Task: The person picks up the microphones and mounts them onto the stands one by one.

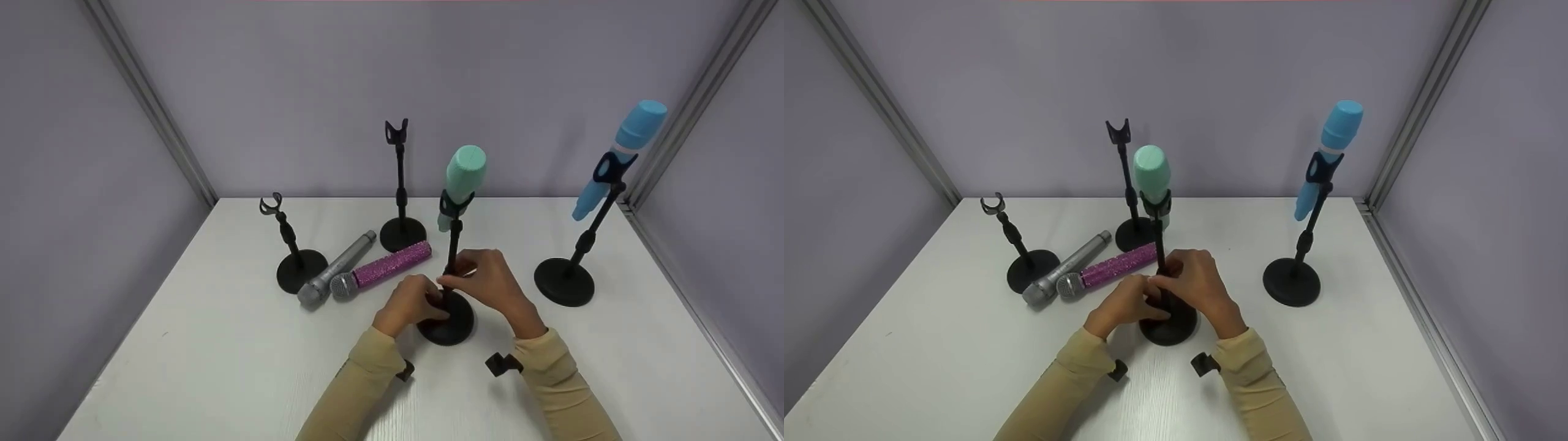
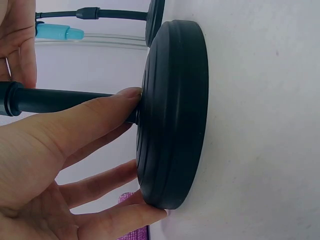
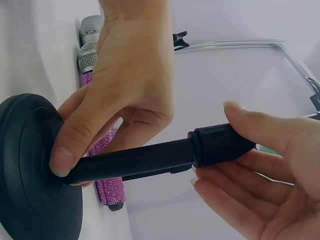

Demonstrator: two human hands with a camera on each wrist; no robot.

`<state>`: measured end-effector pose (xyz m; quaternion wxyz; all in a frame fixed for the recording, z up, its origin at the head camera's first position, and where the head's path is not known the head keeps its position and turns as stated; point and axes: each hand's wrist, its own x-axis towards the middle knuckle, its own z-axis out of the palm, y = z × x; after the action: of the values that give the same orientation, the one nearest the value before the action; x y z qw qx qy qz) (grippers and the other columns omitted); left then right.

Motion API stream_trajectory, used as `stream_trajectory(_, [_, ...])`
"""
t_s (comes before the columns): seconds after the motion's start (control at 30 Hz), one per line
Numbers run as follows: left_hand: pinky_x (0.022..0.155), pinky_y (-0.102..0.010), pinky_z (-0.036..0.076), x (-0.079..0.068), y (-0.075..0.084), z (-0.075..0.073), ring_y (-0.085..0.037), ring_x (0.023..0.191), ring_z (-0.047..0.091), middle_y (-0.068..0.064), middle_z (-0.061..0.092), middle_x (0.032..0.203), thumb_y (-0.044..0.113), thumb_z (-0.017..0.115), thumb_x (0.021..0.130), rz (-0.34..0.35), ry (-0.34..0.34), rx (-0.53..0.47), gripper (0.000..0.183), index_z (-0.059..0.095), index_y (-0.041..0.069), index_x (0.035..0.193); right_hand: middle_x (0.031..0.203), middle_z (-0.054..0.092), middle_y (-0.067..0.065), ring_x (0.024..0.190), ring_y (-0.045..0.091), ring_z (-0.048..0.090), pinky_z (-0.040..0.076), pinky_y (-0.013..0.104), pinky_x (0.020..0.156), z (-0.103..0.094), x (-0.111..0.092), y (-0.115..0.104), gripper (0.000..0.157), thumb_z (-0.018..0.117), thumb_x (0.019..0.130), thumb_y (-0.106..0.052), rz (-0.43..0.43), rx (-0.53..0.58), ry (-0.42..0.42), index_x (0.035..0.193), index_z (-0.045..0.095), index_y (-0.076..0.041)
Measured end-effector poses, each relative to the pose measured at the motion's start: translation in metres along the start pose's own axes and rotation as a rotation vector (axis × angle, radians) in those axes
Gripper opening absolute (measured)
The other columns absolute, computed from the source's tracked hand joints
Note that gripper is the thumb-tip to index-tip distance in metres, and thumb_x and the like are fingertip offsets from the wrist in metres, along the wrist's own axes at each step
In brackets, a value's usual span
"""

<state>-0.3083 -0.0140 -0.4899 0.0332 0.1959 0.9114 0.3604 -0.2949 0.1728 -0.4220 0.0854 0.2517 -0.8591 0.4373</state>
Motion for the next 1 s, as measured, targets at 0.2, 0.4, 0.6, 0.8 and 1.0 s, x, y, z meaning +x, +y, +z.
stream_trajectory(0.2, [0.078,-0.027,0.059,0.0001,0.0007,-0.0010,-0.011,0.083,0.069,-0.005,0.080,0.089,0.019,0.093,0.075,-0.006,0.002,0.011,0.025,0.083,0.005,0.094,0.092,0.078,0.012,0.088,0.024,0.077,0.064,0.031,0.077,-0.0013,0.0013,0.0020,0.014,0.082,0.088,-0.013,-0.006,0.091,-0.075,0.097,0.077,-0.003])
stream_trajectory(0.4, [0.076,-0.028,0.058,0.0001,0.0020,-0.0016,-0.010,0.081,0.066,-0.004,0.079,0.087,0.019,0.094,0.075,-0.015,0.002,0.016,0.025,0.083,0.005,0.092,0.105,0.077,0.017,0.101,0.032,0.075,0.064,0.038,0.084,-0.0020,0.0018,0.0042,0.015,0.075,0.093,-0.007,0.000,0.151,-0.150,0.106,0.075,0.000])
stream_trajectory(0.6, [0.076,-0.027,0.058,0.0006,0.0021,-0.0006,-0.011,0.081,0.067,-0.003,0.079,0.087,0.020,0.094,0.075,-0.015,0.008,0.026,0.024,0.082,0.006,0.091,0.110,0.076,0.020,0.106,0.033,0.074,0.062,0.036,0.088,-0.0021,0.0025,0.0037,0.017,0.071,0.095,-0.005,0.001,0.140,-0.184,0.111,0.075,0.000])
stream_trajectory(0.8, [0.077,-0.029,0.058,0.0010,0.0018,-0.0010,-0.012,0.082,0.067,-0.004,0.079,0.088,0.020,0.094,0.074,-0.021,0.007,0.027,0.025,0.082,0.006,0.092,0.109,0.076,0.019,0.104,0.032,0.074,0.062,0.037,0.088,-0.0033,0.0021,0.0024,0.020,0.072,0.095,-0.010,0.000,0.141,-0.183,0.112,0.074,0.001])
stream_trajectory(1.0, [0.083,-0.030,0.060,0.0009,0.0017,0.0003,-0.014,0.090,0.071,-0.005,0.080,0.095,0.020,0.094,0.075,-0.049,-0.003,0.020,0.030,0.082,0.006,0.098,0.101,0.077,0.017,0.096,0.030,0.076,0.063,0.039,0.084,-0.0035,0.0023,0.0030,0.029,0.081,0.090,-0.021,0.003,0.126,-0.140,0.107,0.074,0.002])
